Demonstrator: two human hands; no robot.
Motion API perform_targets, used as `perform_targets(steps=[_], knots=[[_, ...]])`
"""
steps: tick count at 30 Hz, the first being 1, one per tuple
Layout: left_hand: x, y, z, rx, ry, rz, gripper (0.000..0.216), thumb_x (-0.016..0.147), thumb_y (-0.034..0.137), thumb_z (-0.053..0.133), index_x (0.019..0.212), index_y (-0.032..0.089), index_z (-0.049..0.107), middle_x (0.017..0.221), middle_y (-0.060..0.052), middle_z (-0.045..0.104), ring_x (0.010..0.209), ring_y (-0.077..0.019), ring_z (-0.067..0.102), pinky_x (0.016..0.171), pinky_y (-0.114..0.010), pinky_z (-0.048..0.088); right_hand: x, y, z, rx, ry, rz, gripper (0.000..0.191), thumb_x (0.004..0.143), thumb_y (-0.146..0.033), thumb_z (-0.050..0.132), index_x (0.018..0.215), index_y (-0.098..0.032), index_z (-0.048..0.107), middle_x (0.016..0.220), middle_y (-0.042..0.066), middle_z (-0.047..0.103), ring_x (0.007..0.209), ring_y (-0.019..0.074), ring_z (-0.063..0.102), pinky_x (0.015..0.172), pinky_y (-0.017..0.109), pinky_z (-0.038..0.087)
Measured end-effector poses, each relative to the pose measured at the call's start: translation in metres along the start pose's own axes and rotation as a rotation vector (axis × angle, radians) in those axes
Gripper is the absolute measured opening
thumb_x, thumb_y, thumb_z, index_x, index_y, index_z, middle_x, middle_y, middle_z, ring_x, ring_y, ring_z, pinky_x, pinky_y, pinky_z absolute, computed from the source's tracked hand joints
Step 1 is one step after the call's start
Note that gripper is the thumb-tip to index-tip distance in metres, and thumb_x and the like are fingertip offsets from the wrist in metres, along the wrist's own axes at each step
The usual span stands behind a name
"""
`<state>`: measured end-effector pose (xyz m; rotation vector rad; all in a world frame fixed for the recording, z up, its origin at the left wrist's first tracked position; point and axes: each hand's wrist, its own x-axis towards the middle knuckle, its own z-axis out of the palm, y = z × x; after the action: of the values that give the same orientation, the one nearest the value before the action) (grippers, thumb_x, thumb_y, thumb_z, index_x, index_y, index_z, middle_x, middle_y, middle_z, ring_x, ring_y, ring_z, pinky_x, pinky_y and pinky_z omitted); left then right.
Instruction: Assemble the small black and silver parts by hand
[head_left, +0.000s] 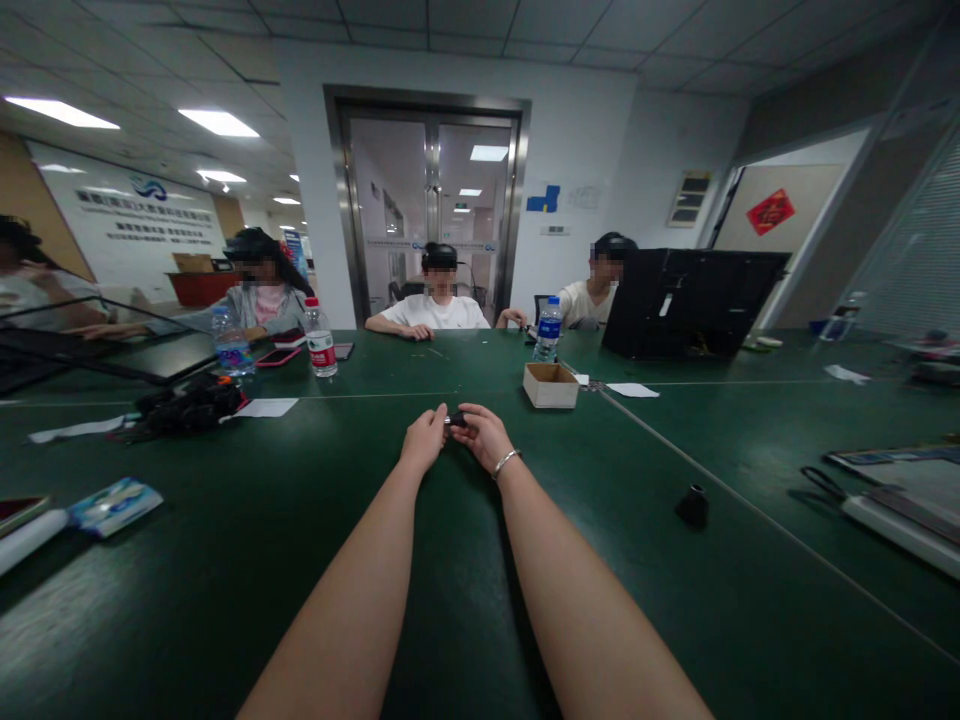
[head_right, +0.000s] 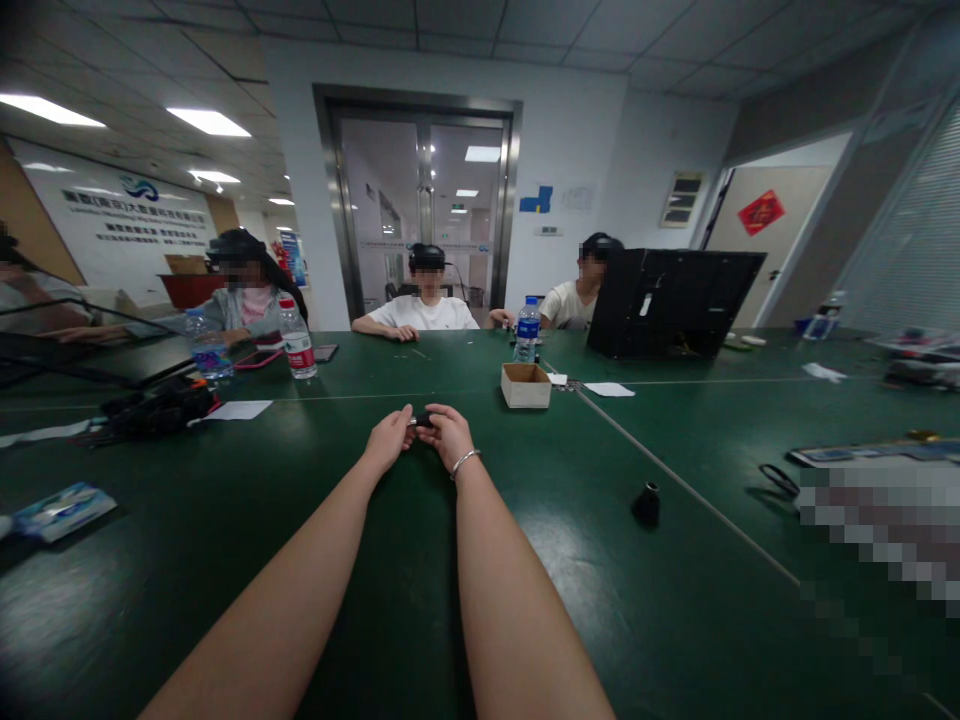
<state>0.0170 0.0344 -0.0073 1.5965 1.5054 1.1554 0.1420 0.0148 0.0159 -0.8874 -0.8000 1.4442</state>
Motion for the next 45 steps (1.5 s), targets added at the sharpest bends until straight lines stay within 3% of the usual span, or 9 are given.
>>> perform_targets(steps=[3, 6, 11, 15, 20, 24, 31, 37, 45], knots=[[0.000, 0.001, -0.001, 0.043, -0.029, 0.029, 0.046, 0.080, 0.058, 0.037, 0.071, 0.019, 0.058, 0.065, -0.003, 0.062, 0.057, -0.0145, 0.057, 0.056, -0.024, 0.042, 0.000, 0.000, 0.000, -0.005, 0.013, 0.003, 0.020, 0.075, -0.003, 0.044, 0.084, -0.016, 0.057, 0.059, 0.000, 0.061, 0.047, 0.0100, 0.061, 0.049, 0.020, 0.051], [0.000, 0.001, -0.001, 0.113, -0.039, 0.022, 0.056, 0.081, 0.061, 0.028, 0.059, 0.018, 0.056, 0.060, -0.005, 0.060, 0.055, -0.0154, 0.055, 0.058, -0.026, 0.041, 0.000, 0.000, 0.000, -0.008, 0.003, -0.014, 0.014, 0.076, -0.007, 0.048, 0.081, -0.017, 0.056, 0.058, -0.002, 0.060, 0.044, 0.0091, 0.059, 0.046, 0.019, 0.049], [0.000, -0.001, 0.000, 0.015, -0.010, 0.038, 0.044, 0.078, 0.060, 0.038, 0.076, 0.020, 0.058, 0.068, -0.002, 0.063, 0.058, -0.0143, 0.057, 0.056, -0.024, 0.041, 0.000, 0.001, 0.001, -0.004, 0.021, -0.030, 0.008, 0.076, -0.009, 0.054, 0.077, -0.017, 0.055, 0.058, -0.003, 0.059, 0.044, 0.0086, 0.059, 0.045, 0.019, 0.049], [0.001, -0.003, 0.000, 0.063, -0.048, 0.047, 0.052, 0.079, 0.062, 0.032, 0.065, 0.019, 0.058, 0.064, -0.004, 0.062, 0.058, -0.0155, 0.056, 0.057, -0.025, 0.041, 0.001, 0.002, 0.000, -0.013, 0.012, -0.038, 0.009, 0.075, -0.009, 0.055, 0.077, -0.017, 0.055, 0.060, -0.002, 0.060, 0.044, 0.0084, 0.058, 0.045, 0.019, 0.050], [0.003, -0.006, 0.002, 0.014, -0.019, 0.060, 0.042, 0.077, 0.058, 0.041, 0.073, 0.019, 0.058, 0.066, -0.002, 0.062, 0.058, -0.0143, 0.056, 0.055, -0.024, 0.041, 0.003, 0.003, -0.001, 0.005, 0.021, -0.034, 0.009, 0.075, -0.009, 0.057, 0.077, -0.017, 0.055, 0.060, -0.002, 0.060, 0.044, 0.0085, 0.059, 0.046, 0.020, 0.051], [0.003, -0.005, 0.002, 0.040, -0.040, 0.059, 0.049, 0.079, 0.059, 0.034, 0.067, 0.018, 0.058, 0.063, -0.004, 0.061, 0.059, -0.0148, 0.056, 0.057, -0.024, 0.041, 0.003, 0.003, -0.001, -0.002, 0.011, -0.039, 0.009, 0.075, -0.009, 0.057, 0.077, -0.017, 0.055, 0.059, -0.003, 0.060, 0.044, 0.0082, 0.059, 0.045, 0.019, 0.051], [0.001, -0.003, 0.003, -0.014, -0.003, 0.033, 0.033, 0.078, 0.051, 0.046, 0.080, 0.020, 0.057, 0.068, -0.001, 0.062, 0.058, -0.0123, 0.056, 0.056, -0.022, 0.041, 0.001, 0.002, 0.000, 0.005, 0.023, -0.028, 0.010, 0.074, -0.008, 0.058, 0.077, -0.017, 0.055, 0.062, -0.002, 0.061, 0.045, 0.0086, 0.060, 0.046, 0.020, 0.051], [0.001, -0.004, 0.001, 0.021, -0.031, 0.055, 0.050, 0.080, 0.061, 0.034, 0.071, 0.019, 0.058, 0.068, -0.004, 0.062, 0.059, -0.0141, 0.056, 0.055, -0.024, 0.041, 0.000, 0.002, 0.000, -0.011, 0.007, -0.033, 0.011, 0.076, -0.006, 0.052, 0.078, -0.017, 0.055, 0.062, -0.001, 0.061, 0.045, 0.0088, 0.060, 0.046, 0.020, 0.051], [0.005, -0.010, 0.005, -0.007, -0.039, 0.074, 0.033, 0.081, 0.050, 0.042, 0.088, 0.021, 0.055, 0.071, -0.001, 0.061, 0.061, -0.0125, 0.057, 0.057, -0.023, 0.042, 0.001, 0.002, -0.001, 0.002, 0.015, -0.027, 0.012, 0.076, -0.005, 0.051, 0.079, -0.017, 0.054, 0.062, -0.001, 0.061, 0.045, 0.0090, 0.060, 0.047, 0.020, 0.051]])
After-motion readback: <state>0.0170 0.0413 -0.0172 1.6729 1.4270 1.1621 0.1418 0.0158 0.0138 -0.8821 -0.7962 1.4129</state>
